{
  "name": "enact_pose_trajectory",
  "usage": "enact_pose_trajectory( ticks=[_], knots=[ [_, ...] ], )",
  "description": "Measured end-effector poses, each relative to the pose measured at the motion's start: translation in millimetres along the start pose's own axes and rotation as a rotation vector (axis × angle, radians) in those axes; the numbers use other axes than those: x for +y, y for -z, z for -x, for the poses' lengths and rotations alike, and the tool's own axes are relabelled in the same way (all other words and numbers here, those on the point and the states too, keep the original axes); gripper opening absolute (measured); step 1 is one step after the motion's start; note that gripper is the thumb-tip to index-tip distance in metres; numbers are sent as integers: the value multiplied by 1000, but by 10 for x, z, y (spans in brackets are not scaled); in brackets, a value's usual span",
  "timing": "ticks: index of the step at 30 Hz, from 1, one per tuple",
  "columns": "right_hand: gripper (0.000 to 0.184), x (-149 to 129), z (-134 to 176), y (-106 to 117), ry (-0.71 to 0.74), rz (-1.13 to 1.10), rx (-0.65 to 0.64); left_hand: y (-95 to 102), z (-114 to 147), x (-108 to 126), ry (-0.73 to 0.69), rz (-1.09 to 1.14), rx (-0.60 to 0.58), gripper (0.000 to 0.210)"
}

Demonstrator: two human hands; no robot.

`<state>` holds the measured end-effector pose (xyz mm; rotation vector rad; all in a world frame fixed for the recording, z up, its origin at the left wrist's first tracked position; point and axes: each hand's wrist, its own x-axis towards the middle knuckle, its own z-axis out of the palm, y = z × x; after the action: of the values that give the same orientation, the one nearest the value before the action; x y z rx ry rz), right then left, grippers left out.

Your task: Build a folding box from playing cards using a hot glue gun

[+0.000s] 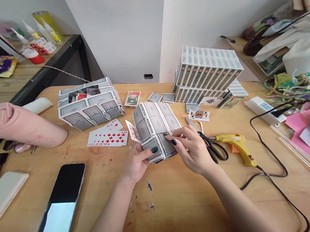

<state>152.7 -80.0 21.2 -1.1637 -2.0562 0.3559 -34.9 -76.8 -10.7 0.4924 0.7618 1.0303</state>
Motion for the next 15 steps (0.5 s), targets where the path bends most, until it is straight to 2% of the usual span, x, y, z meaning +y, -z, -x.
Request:
enact_pose_trajectory(
  ticks=[4,11,15],
  knots=[
    [31,-76,-33,-15,-37,-80,10,-4,0,2,8,5,-6,26],
    [39,-140,-202,-25,-5,-84,-146,-5,-7,14,-16,35,-18,23],
    [40,-103,-180,-31,-7,-113,-105,0,-8,14,-3,15,-15,27]
  ],
)
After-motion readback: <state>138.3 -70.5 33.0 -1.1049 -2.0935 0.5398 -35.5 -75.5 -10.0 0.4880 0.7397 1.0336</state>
